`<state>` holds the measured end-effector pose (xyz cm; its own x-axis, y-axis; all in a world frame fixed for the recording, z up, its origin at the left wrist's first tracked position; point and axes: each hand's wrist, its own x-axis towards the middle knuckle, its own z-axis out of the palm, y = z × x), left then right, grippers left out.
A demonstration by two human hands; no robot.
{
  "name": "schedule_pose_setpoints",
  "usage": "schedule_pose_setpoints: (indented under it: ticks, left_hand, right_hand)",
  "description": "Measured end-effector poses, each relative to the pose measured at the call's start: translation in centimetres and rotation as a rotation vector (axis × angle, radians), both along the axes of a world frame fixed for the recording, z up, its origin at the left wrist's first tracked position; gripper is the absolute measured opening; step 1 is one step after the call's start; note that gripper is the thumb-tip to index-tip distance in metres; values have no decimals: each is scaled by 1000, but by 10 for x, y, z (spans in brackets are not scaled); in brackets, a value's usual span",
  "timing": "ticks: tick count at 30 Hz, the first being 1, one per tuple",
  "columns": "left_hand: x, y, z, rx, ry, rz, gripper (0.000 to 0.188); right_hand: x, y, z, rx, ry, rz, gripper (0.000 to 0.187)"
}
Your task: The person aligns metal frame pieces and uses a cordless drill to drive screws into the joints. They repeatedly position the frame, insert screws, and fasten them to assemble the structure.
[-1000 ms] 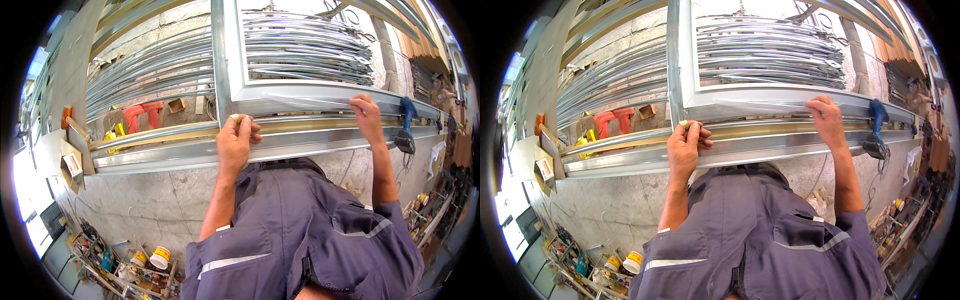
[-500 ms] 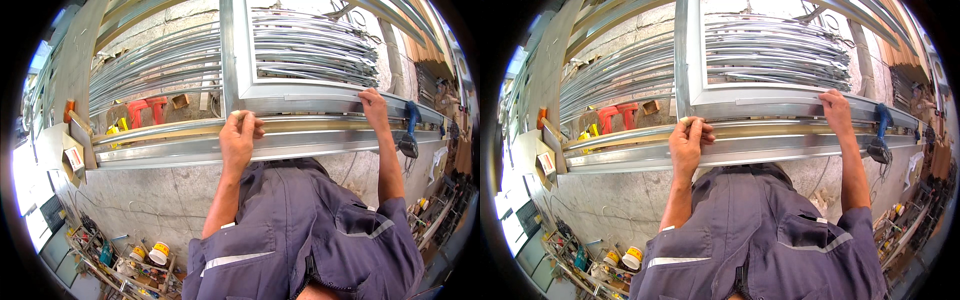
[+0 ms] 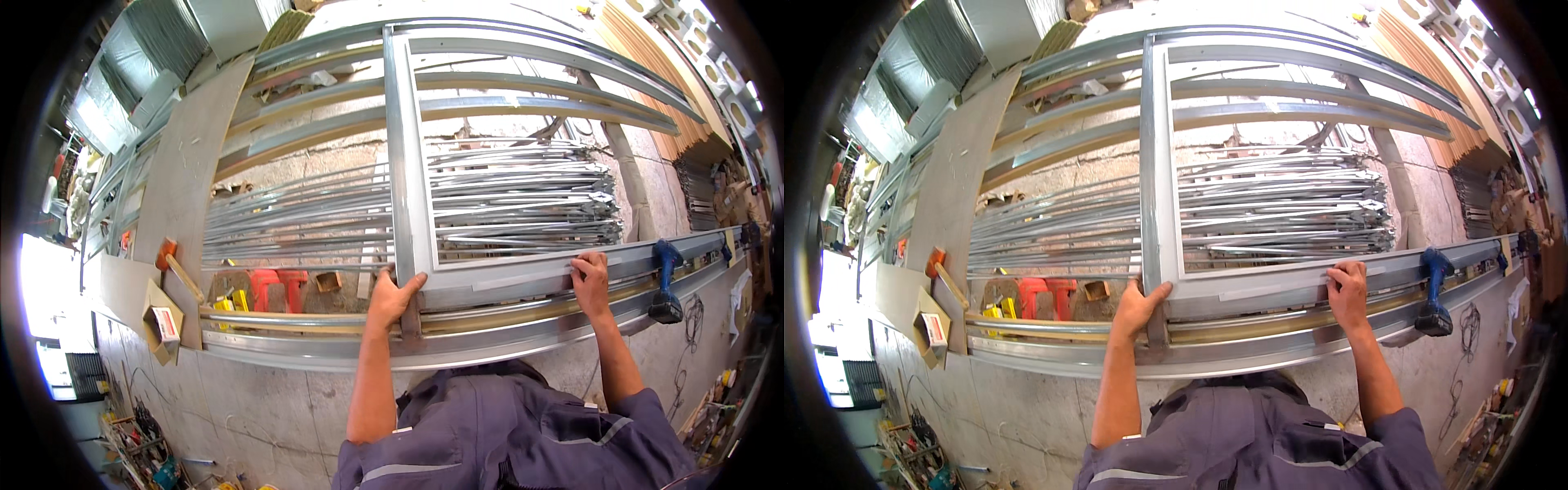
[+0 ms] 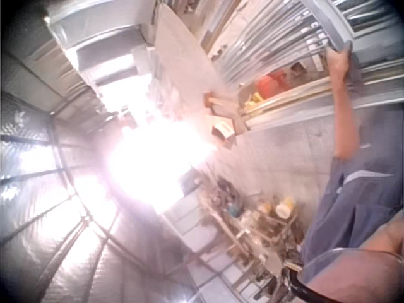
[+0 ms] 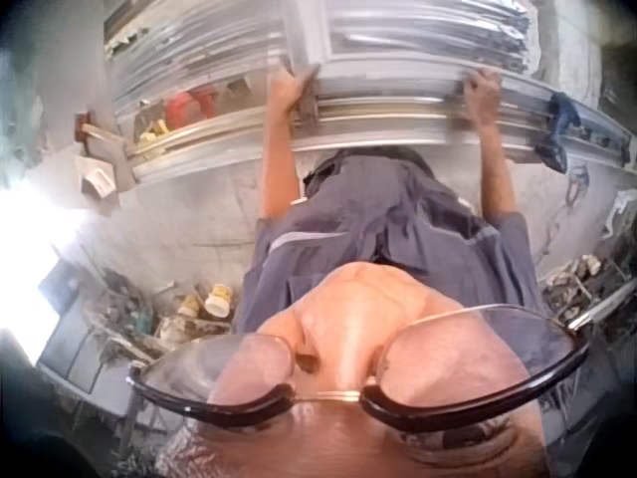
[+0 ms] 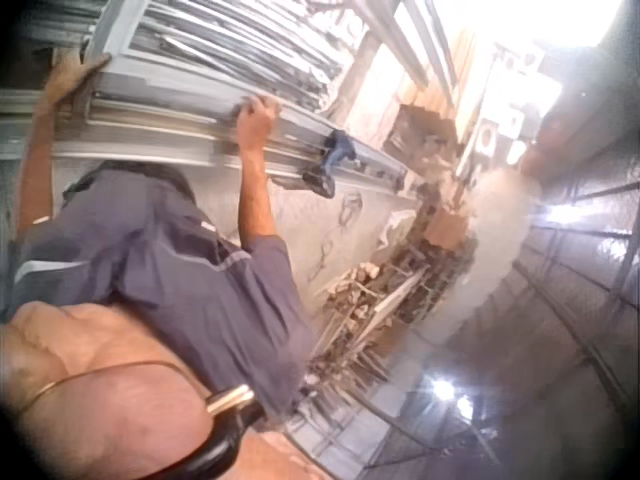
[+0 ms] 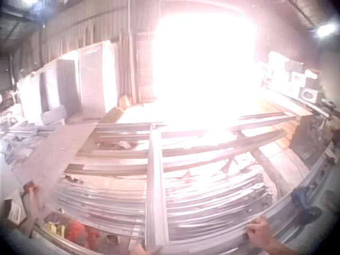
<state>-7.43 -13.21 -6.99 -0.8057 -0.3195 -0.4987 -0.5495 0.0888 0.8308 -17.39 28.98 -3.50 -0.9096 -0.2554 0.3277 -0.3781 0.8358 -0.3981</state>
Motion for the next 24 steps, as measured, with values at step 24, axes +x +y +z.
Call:
schedule_pose_setpoints:
  ticks: [24]
  left_hand:
    - [-8,-18,-9,398,19,-155,83]
  right_hand:
    - [0,-2,-8,-14,19,-7,17]
